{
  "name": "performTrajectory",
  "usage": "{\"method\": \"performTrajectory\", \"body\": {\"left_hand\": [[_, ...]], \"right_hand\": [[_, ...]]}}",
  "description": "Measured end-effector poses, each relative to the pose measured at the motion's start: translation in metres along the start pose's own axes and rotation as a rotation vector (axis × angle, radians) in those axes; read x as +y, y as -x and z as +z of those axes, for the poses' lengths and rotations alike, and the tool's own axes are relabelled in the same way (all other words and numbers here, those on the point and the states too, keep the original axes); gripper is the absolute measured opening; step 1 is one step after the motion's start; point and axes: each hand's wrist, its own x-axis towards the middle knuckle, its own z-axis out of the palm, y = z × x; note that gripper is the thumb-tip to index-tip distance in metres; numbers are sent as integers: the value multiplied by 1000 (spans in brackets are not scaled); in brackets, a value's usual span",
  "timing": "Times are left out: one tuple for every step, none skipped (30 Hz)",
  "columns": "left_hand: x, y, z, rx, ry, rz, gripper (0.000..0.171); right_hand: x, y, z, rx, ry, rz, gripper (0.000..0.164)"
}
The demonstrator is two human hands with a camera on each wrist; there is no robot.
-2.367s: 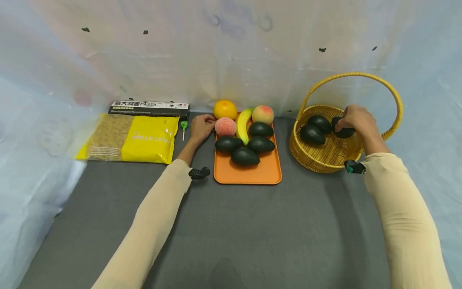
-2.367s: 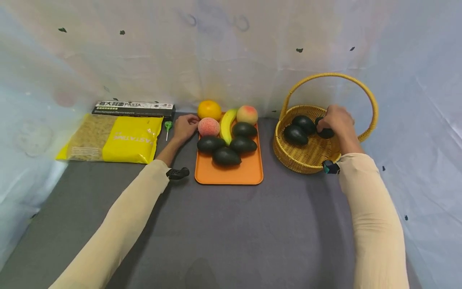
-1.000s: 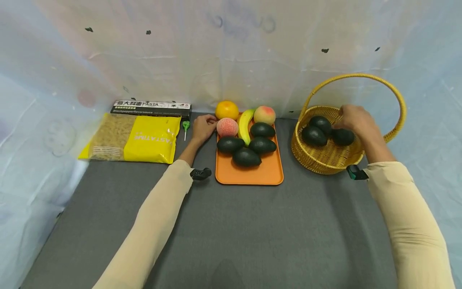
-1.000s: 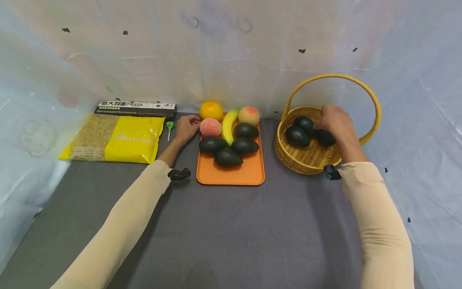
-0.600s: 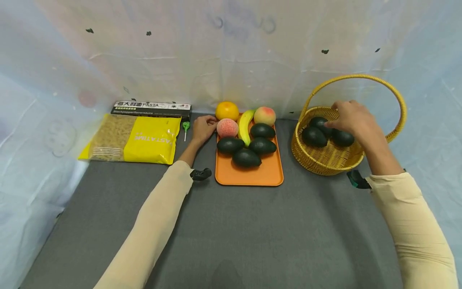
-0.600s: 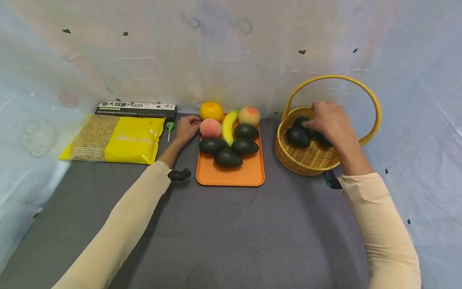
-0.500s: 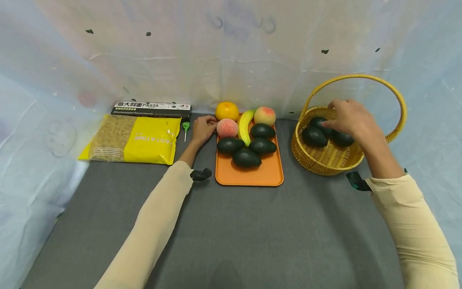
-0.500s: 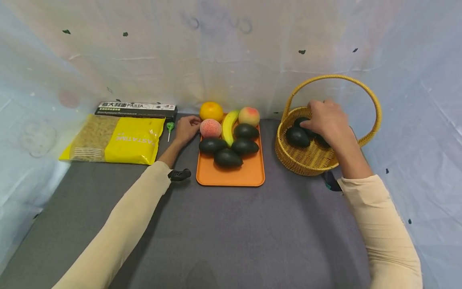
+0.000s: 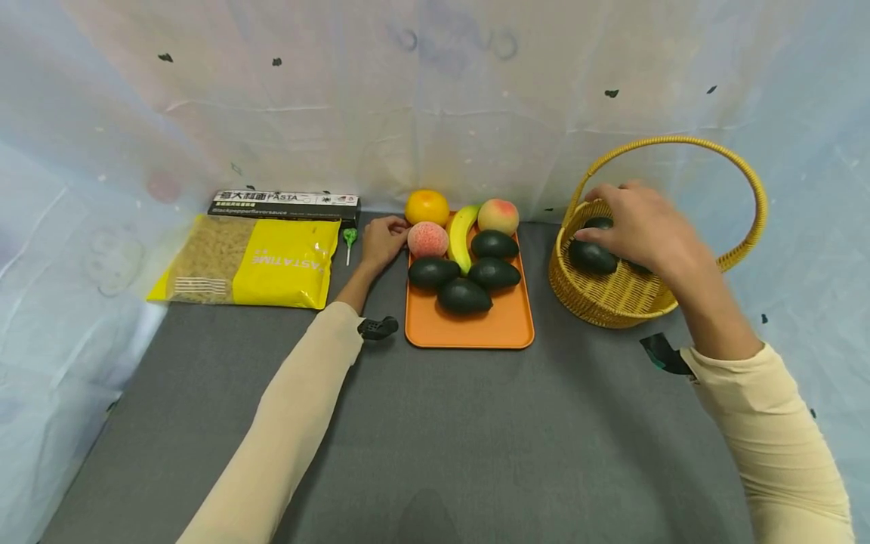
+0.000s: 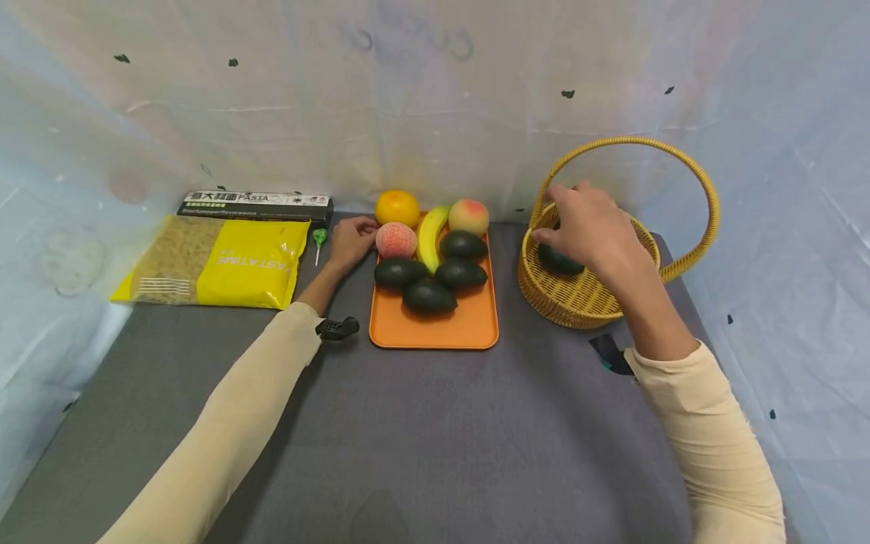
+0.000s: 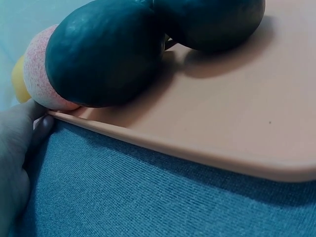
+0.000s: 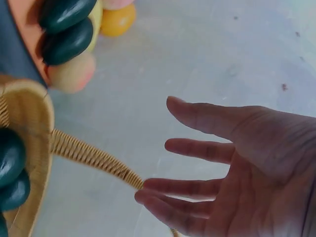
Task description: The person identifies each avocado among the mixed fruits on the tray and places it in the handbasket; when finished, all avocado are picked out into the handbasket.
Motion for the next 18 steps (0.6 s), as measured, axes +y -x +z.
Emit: {"method": "performTrajectory", "body": {"left_hand": [[0,0,0,0,-2,-1,30],[0,0,0,0,-3,-1,30],[0,0,0,-3,-7,-2,29],[0,0,0,-5,-10,-2,29],[0,0,0,-6,-10,-4,29],[0,0,0,-6,-14,-5,29],[0,1,0,-7,-14,-5,28],[0,1,0,-8,-13,-4,28],[1,1,-1,-9,-11,-3,28],[1,1,-1,-8,-9,0,28],[2,1,-1,-7,-7,1,28],[2,2,-1,-7,-5,3,28],[3,2,-1,-6,-4,4,28],[3,2,-1,-6,-4,6,28],[3,2,-1,-6,-6,7,28],[3,3,-2,-5,-7,7,28],[4,3,-2,-5,-8,5,28],[3,2,-2,-5,-10,5,28]], "right_hand": [[-3,2,0,-2,-12,-14,60],[-6,3,1,-2,-29,-35,60],[-8,4,1,-4,-53,-58,59],[-11,6,2,-5,-81,-81,59],[-13,7,3,-6,-113,-106,59],[-15,8,4,-8,-146,-131,59],[-17,8,6,-12,-176,-151,58],[-19,9,8,-12,-201,-172,58],[-21,10,10,-15,-219,-182,57],[-24,11,12,-21,-234,-185,56],[-26,11,14,-27,-242,-188,55],[-28,12,16,-34,-251,-191,55],[-30,13,18,-41,-261,-192,55],[-32,13,20,-46,-271,-196,55],[-34,14,22,-47,-287,-201,54],[-36,14,24,-48,-304,-208,54],[-38,14,26,-45,-317,-220,54],[-39,14,28,-40,-333,-230,53]]}}
